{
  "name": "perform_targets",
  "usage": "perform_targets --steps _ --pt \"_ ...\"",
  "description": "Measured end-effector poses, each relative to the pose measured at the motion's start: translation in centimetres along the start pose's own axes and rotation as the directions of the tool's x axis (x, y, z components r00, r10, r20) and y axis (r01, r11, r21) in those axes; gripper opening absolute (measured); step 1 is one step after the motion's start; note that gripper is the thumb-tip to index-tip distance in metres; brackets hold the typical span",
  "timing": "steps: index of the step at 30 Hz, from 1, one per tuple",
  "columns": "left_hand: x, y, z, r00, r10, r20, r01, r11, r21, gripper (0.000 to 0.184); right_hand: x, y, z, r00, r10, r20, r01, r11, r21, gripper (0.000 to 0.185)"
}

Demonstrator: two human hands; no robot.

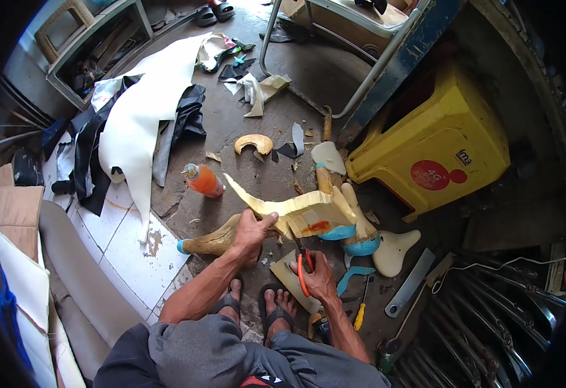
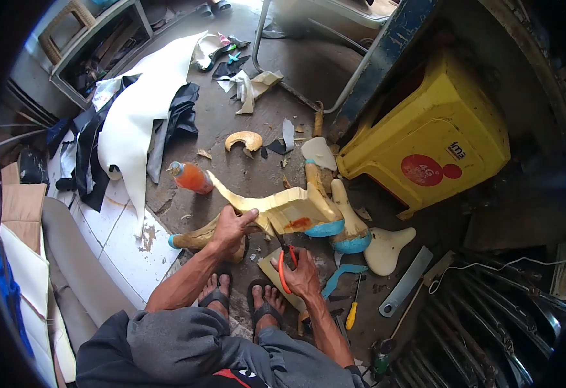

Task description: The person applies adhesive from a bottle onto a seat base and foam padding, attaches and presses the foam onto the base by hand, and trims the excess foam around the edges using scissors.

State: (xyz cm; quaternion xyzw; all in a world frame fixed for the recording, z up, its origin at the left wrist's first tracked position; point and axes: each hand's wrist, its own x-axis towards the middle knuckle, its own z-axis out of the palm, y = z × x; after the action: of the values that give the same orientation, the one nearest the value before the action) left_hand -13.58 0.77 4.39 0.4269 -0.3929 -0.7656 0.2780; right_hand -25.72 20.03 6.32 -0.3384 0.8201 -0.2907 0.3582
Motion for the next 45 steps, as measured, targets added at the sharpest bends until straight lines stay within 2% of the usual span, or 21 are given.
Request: perform_targets --steps 2,3,9,10,12,14,15,18,20,21,23,27,29,30,32,33,34,36,37,41,45 --pt "-0.5 1.6 -0.1 0.992 -0.088 0.094 0.077 0.991 0.113 0.027 -0.2 0.2 0.4 0.998 -0.056 -0.027 0.056 0.998 0.001 0.065" --pt "-0.7 1.8 -0.1 0.992 -0.086 0.093 0.076 0.991 0.111 0.027 -0.3 0.3 0.7 0.992 -0.112 -0.055 0.112 0.994 0.003 0.061" --pt "-0.8 2.0 -0.5 0.995 -0.069 0.072 0.062 0.994 0.091 0.025 -0.7 0.3 0.5 0.989 -0.149 -0.004 0.149 0.989 -0.011 0.049" --pt "-0.7 1.6 -0.9 0.995 -0.071 0.064 0.061 0.988 0.145 0.026 -0.8 0.3 0.6 0.989 -0.15 -0.003 0.15 0.989 -0.012 0.049" --pt "-0.4 1.5 -1.7 0.996 -0.07 0.058 0.057 0.979 0.196 0.027 -0.9 0.3 0.7 0.993 -0.006 0.121 0.007 1.0 -0.008 0.053" --pt "-0.4 1.9 -2.3 0.996 -0.068 0.064 0.024 0.843 0.537 0.025 -1.1 -0.1 1.1 0.998 -0.01 0.068 0.01 1.0 0.002 0.057" --pt "-0.5 1.9 -2.3 0.996 -0.064 0.065 0.02 0.844 0.536 0.025 -1.0 -0.3 1.2 1.0 -0.018 0.013 0.018 1.0 0.014 0.06" --pt "-2.3 3.6 -1.5 0.989 -0.088 0.117 0.01 0.837 0.547 0.028 -0.3 -0.6 1.0 0.998 0.036 0.056 -0.041 0.996 0.078 0.067" --pt "-3.4 5.7 -0.6 0.985 0.105 0.138 -0.169 0.76 0.628 0.03 -0.1 -0.4 0.5 0.998 -0.023 0.06 0.021 0.999 0.037 0.069" --pt "-3.2 5.8 -0.8 0.985 0.102 0.139 -0.167 0.759 0.629 0.03 0.2 -0.1 0.7 0.996 -0.062 0.065 0.062 0.998 0.007 0.068" --pt "-2.9 6.0 -1.3 0.988 -0.03 0.153 -0.073 0.78 0.622 0.029 0.2 0.2 1.0 0.992 -0.101 0.074 0.103 0.994 -0.024 0.067" --pt "-1.8 4.7 -2.3 0.991 -0.003 0.132 -0.093 0.696 0.712 0.032 0.0 -0.6 0.8 0.994 -0.02 0.108 0.031 0.994 -0.106 0.054" --pt "-1.7 3.0 -2.7 0.988 -0.033 0.153 -0.032 0.914 0.403 0.04 0.0 -0.3 1.4 0.996 -0.031 0.08 0.044 0.986 -0.161 0.049" --pt "-2.2 2.8 -2.1 0.987 -0.035 0.154 -0.031 0.913 0.406 0.04 0.0 -0.1 1.7 0.995 -0.094 0.031 0.097 0.985 -0.144 0.043" --pt "-3.6 2.1 -0.7 0.988 0.155 0.015 -0.152 0.934 0.323 0.051 -0.5 0.2 2.0 0.989 -0.149 -0.024 0.144 0.981 -0.13 0.039" --pt "-3.9 1.9 -0.7 0.99 0.138 0.034 -0.137 0.861 0.489 0.053 -0.7 0.0 2.1 0.986 -0.165 -0.027 0.159 0.975 -0.152 0.038" --pt "-4.2 1.7 -0.6 0.99 0.139 0.036 -0.139 0.861 0.489 0.053 -0.8 -0.2 2.1 0.983 -0.181 -0.027 0.173 0.97 -0.173 0.039" --pt "-4.5 1.5 -0.6 0.968 0.249 0.01 -0.182 0.678 0.712 0.046 -0.8 -0.5 2.1 0.99 -0.141 0.0 0.139 0.974 -0.18 0.04" --pt "-4.2 1.7 -0.9 0.987 0.163 -0.016 -0.103 0.693 0.714 0.04 -0.8 -0.7 2.1 0.995 -0.096 0.026 0.099 0.977 -0.188 0.042" --pt "-4.9 2.9 -0.4 0.985 0.163 0.061 -0.154 0.656 0.739 0.035 0.1 -0.3 2.2 0.995 0.061 0.073 -0.05 0.988 -0.145 0.054" --pt "-5.3 3.6 -0.5 0.962 0.223 0.157 -0.268 0.662 0.7 0.036 0.5 -0.3 2.1 0.994 0.001 0.109 0.01 0.994 -0.109 0.055"
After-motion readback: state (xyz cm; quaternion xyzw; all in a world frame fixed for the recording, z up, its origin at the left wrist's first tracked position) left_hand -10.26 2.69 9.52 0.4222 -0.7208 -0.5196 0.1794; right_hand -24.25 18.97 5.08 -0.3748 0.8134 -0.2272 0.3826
